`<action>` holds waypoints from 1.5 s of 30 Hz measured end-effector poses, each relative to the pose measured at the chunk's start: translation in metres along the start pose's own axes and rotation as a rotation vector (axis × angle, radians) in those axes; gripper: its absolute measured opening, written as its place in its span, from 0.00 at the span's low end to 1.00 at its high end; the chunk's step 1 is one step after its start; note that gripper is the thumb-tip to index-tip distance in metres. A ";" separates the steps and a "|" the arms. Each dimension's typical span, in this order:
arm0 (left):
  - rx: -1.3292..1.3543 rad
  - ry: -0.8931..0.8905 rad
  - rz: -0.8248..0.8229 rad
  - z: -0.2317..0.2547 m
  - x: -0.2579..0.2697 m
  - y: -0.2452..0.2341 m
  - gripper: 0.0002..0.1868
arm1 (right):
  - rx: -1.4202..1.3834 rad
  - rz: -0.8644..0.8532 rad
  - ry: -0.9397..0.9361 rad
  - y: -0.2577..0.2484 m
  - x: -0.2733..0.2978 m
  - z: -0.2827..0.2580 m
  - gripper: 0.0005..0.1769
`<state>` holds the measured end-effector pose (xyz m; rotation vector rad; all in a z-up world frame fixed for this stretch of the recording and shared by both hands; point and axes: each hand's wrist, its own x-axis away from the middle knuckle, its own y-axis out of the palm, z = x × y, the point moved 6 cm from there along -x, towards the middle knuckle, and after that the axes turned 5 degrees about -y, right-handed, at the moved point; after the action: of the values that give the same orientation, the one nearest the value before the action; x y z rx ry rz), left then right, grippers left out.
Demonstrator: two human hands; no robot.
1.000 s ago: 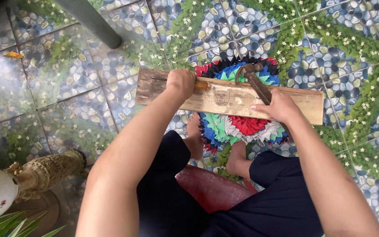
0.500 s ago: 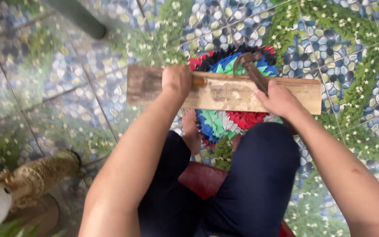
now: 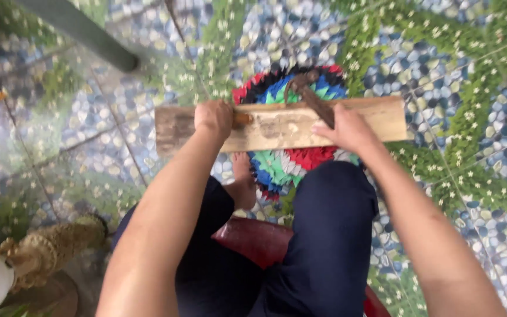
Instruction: Carving a design into a wooden board using a hammer and a small chisel.
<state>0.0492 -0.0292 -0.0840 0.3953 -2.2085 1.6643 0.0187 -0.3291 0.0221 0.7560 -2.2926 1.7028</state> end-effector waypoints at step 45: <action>2.263 0.372 0.108 0.159 0.005 -0.188 0.18 | -0.848 0.376 0.216 0.002 0.025 0.052 0.18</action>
<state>0.1062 -0.2339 0.0407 0.2846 0.6985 2.9761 0.0042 -0.3847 0.0140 -0.0318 -2.7299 0.6784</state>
